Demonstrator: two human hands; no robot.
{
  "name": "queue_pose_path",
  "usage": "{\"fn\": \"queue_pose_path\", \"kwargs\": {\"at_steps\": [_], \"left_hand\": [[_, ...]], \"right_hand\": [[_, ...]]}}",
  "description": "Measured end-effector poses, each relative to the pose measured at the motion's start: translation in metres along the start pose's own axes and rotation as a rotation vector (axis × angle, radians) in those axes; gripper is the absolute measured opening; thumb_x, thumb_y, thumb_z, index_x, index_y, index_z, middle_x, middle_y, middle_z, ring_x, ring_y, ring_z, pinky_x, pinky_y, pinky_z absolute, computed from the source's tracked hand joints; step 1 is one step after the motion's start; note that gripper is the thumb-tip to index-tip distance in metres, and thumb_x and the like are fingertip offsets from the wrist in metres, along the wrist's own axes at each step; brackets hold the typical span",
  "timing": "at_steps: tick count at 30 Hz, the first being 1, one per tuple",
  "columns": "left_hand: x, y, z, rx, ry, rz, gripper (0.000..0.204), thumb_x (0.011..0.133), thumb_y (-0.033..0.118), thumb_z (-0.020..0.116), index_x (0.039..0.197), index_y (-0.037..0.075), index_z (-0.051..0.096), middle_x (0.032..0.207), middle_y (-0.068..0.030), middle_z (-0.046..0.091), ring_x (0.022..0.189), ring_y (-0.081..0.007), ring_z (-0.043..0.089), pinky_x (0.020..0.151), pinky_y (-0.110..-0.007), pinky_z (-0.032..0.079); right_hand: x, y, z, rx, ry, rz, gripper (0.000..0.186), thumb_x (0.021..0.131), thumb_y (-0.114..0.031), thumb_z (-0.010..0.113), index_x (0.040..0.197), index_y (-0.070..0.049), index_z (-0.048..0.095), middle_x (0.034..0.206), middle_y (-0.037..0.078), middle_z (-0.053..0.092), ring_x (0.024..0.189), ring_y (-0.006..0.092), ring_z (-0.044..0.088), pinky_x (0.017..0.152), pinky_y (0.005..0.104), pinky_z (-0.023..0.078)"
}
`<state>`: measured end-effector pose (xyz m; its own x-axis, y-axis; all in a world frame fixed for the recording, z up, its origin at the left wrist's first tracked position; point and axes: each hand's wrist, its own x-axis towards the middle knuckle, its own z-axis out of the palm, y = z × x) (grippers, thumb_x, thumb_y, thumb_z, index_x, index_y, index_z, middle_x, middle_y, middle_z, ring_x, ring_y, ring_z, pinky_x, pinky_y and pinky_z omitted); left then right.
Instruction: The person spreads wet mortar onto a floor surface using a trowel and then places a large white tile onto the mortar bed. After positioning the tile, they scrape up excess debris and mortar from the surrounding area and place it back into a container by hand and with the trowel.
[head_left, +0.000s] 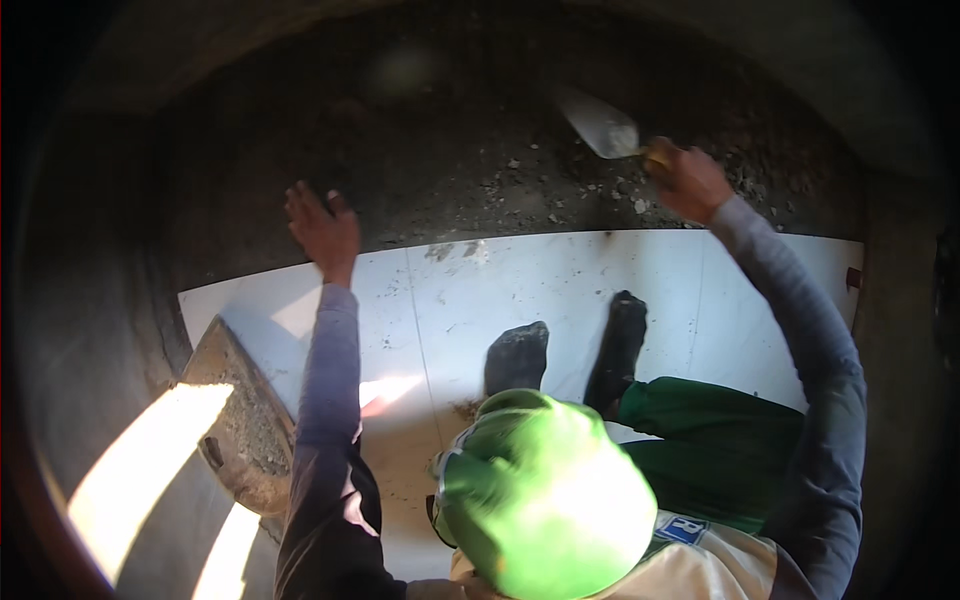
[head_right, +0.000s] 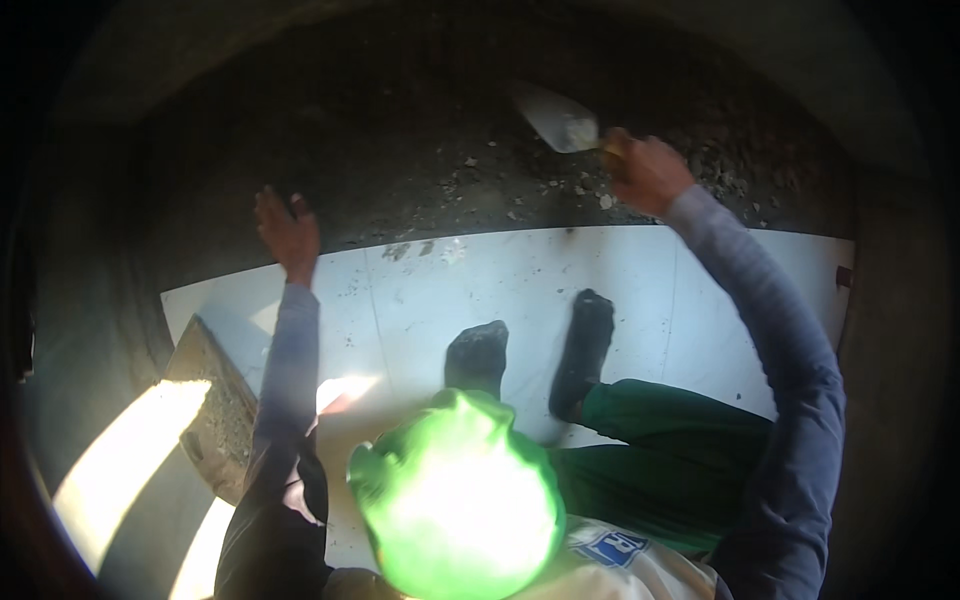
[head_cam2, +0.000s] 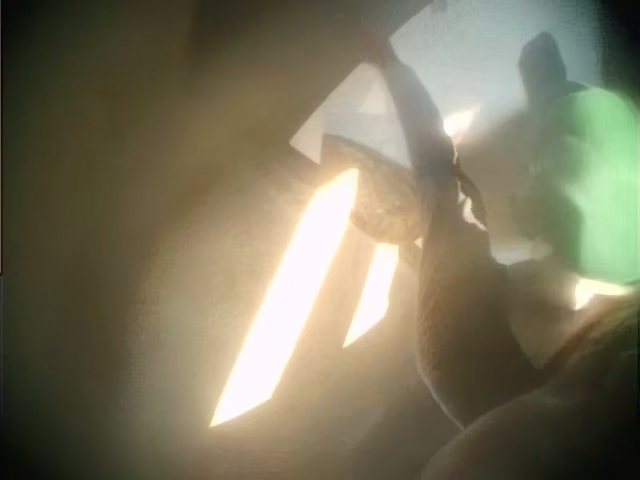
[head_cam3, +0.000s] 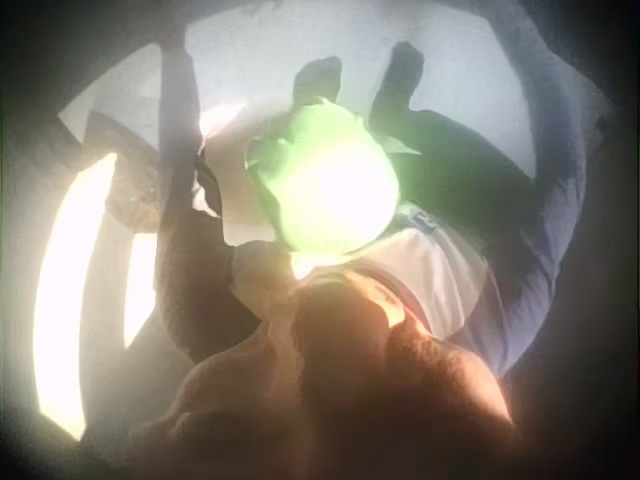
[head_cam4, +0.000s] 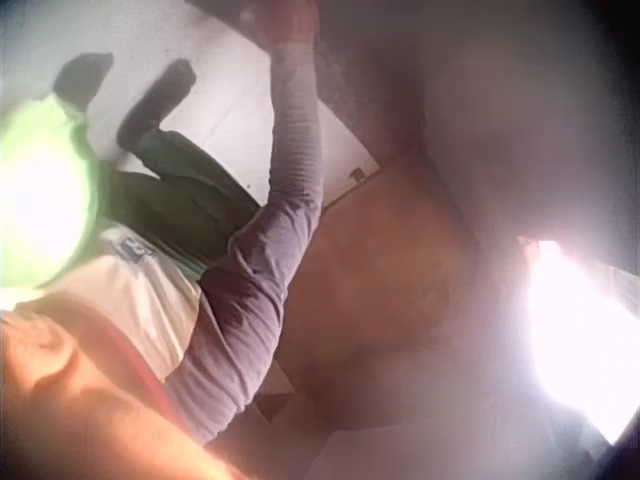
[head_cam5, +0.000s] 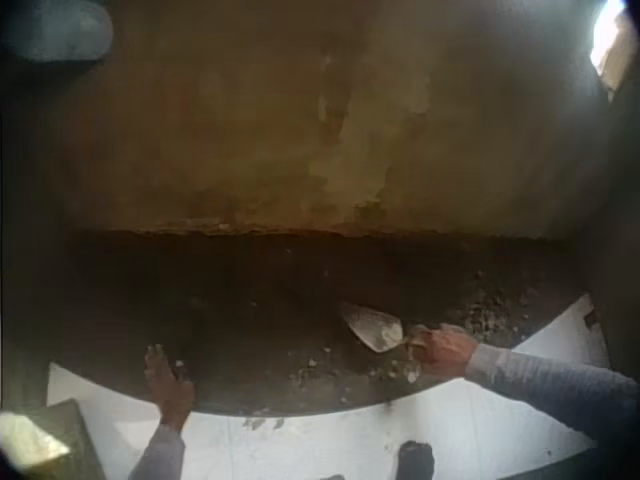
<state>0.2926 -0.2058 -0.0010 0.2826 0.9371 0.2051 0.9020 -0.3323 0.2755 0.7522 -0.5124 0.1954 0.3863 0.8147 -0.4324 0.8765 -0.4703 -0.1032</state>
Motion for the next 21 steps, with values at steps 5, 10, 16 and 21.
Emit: {"fn": "queue_pose_path", "kwargs": {"at_steps": [5,10,16,21], "left_hand": [[-0.052,0.042,-0.057,-0.525,-0.022,-0.083,0.063,0.111,0.028,0.062,0.163,-0.003,0.045,0.171,-0.0289,0.042,0.159,-0.0458,0.039,0.130,-0.053,0.032],[-0.182,0.026,-0.097,-0.824,-0.141,-0.367,0.052,0.107,0.013,0.068,0.151,-0.010,0.053,0.148,-0.0257,0.064,0.135,-0.0372,0.066,0.112,-0.043,0.055],[-0.295,-0.051,-0.085,-0.703,-0.112,-0.709,0.045,0.105,0.011,0.071,0.144,-0.009,0.060,0.137,-0.0221,0.071,0.119,-0.0355,0.073,0.106,-0.042,0.058],[-0.246,-0.023,-0.119,-0.552,-0.059,-0.626,0.045,0.105,0.012,0.071,0.144,-0.007,0.060,0.138,-0.0219,0.071,0.121,-0.0352,0.072,0.107,-0.042,0.057]], "right_hand": [[-0.044,0.051,-0.051,-0.172,0.017,0.138,0.037,0.097,-0.021,0.071,0.130,-0.006,0.063,0.096,0.025,0.078,0.092,0.0459,0.077,0.088,0.0555,0.060],[-0.060,0.052,-0.049,0.168,-0.043,0.043,0.028,0.100,-0.026,0.068,0.117,-0.003,0.073,0.100,0.025,0.078,0.097,0.0437,0.076,0.087,0.0531,0.059],[-0.026,-0.007,0.067,0.619,-0.238,-0.079,0.034,0.101,-0.031,0.065,0.113,-0.001,0.076,0.090,0.021,0.074,0.087,0.0333,0.073,0.081,0.0482,0.057],[0.008,-0.006,0.058,0.946,-0.210,0.148,0.036,0.102,-0.032,0.065,0.118,-0.002,0.076,0.074,0.010,0.065,0.059,0.0202,0.062,0.055,0.0405,0.049]]}}
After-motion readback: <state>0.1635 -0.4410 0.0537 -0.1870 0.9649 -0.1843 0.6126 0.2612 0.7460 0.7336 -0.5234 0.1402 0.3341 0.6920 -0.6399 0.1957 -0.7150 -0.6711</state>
